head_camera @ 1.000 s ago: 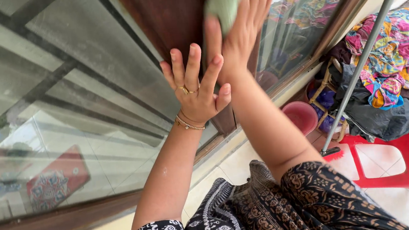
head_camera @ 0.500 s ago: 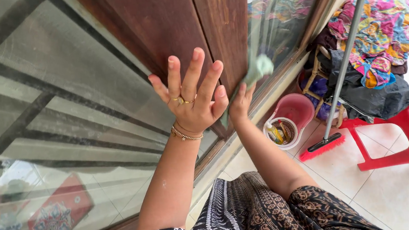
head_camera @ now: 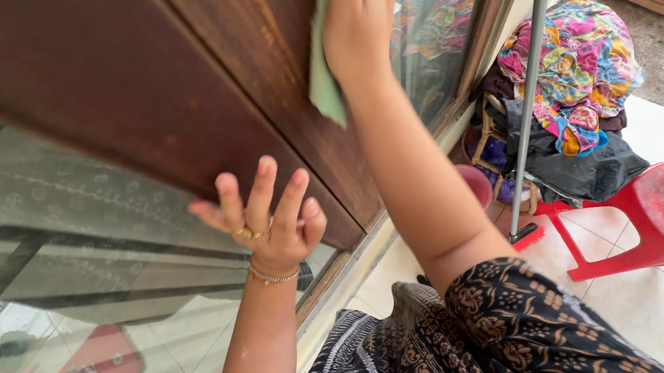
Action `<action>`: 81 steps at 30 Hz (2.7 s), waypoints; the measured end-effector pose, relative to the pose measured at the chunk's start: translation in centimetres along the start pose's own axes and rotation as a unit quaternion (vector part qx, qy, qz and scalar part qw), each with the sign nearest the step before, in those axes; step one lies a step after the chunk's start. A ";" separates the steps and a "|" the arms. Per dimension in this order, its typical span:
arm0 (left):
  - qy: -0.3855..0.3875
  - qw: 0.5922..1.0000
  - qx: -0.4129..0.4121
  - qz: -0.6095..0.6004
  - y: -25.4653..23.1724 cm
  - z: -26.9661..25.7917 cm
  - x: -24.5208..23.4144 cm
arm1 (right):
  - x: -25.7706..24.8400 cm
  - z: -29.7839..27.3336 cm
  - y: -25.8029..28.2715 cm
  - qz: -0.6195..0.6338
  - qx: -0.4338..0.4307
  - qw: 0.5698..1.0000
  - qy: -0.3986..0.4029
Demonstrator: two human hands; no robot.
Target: The person wipes a glass window with a cloth, using a circular motion to clean the surface.
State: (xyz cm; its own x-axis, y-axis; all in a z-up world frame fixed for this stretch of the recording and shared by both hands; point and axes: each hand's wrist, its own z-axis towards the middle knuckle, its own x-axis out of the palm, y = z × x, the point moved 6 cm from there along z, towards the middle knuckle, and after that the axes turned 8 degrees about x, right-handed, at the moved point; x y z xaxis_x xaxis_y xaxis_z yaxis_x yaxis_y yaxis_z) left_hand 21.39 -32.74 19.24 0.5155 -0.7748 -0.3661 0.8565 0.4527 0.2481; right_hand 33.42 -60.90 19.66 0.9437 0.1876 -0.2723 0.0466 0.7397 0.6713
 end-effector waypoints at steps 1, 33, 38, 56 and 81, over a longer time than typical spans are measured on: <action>-0.005 1.000 -0.003 0.005 -0.1 -0.1 -0.2 | -0.8 -1.9 -1.2 0.082 0.031 0.996 -0.025; 0.139 0.988 0.071 -0.016 -6.4 4.9 12.7 | -1.9 1.3 -13.1 0.250 0.106 0.959 -0.087; 0.135 0.988 0.075 -0.012 -6.3 4.7 12.9 | 3.4 -11.0 -29.2 0.315 0.309 0.895 -0.070; 0.167 0.984 0.067 0.004 -6.4 3.9 13.2 | 0.1 9.1 -12.5 0.020 0.179 0.981 0.069; 0.159 0.983 0.095 0.002 -6.3 3.8 13.4 | 8.8 -33.8 -38.8 0.301 0.640 0.703 -0.069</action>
State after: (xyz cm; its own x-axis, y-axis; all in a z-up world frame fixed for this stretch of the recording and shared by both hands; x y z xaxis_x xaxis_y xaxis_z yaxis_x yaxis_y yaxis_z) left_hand 22.76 -47.64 16.16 0.5266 -0.5822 -0.6194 0.8498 0.3410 0.4018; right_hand 28.87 -66.11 -32.10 0.9371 0.0885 0.3376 -0.2014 -0.6527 0.7303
